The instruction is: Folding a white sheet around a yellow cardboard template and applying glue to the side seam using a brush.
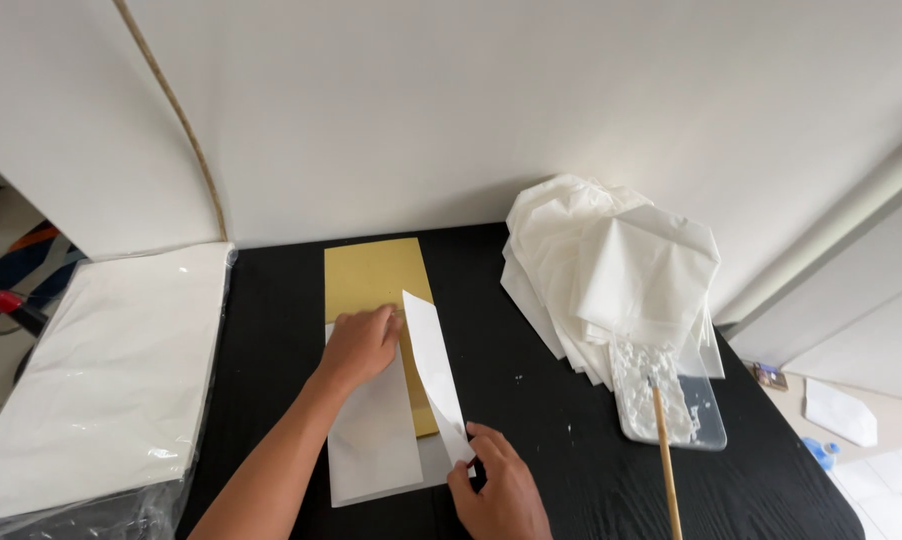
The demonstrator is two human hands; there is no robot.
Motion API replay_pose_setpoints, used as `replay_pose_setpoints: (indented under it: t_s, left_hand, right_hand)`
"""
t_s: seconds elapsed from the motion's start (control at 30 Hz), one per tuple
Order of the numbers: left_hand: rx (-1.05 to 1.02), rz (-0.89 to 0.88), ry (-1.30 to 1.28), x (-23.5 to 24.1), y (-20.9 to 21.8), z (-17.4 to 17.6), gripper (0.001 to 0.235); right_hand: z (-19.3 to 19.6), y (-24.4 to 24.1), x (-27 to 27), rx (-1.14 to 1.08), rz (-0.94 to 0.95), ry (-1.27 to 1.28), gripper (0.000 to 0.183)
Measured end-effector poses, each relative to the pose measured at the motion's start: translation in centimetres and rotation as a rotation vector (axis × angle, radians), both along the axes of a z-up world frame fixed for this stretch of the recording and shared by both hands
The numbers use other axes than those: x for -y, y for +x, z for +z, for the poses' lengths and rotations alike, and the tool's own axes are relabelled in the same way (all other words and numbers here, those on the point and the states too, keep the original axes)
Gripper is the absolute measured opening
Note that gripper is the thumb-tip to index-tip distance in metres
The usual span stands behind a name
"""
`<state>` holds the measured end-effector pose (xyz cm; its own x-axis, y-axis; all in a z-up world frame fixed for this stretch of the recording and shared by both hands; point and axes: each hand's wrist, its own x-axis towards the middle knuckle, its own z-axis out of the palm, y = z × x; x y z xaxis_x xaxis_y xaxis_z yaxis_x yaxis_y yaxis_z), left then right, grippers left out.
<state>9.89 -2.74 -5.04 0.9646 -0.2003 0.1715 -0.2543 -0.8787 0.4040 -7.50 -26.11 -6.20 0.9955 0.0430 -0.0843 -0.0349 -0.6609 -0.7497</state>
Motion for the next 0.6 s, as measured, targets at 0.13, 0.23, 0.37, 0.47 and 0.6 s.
replay_pose_setpoints:
  t_s: [0.13,0.23,0.37,0.47,0.6]
  left_hand:
    - [-0.483,-0.028,-0.361,3.3,1.0,4.2,0.042]
    - [-0.490,-0.155,-0.450,4.0,3.7,2.4,0.076]
    - [-0.421,-0.270,-0.542,4.8,6.5,1.6,0.061]
    - [-0.464,-0.287,-0.545,5.6,6.5,2.2,0.052]
    - [-0.454,-0.146,-0.429,6.4,5.5,2.7,0.057]
  right_hand:
    - [3.4,-0.8,-0.6,-0.145,-0.089,0.081,0.041]
    - [3.7,-1.0,0.2,-0.183,-0.104,0.115,0.041]
    - [2.0,-2.4,1.6,-0.034,-0.111,0.183,0.033]
    - [0.1,-5.5,1.9,0.152,-0.319,0.252,0.014]
    - [-2.6,-8.5,6.0,0.358,-0.811,0.377,0.026]
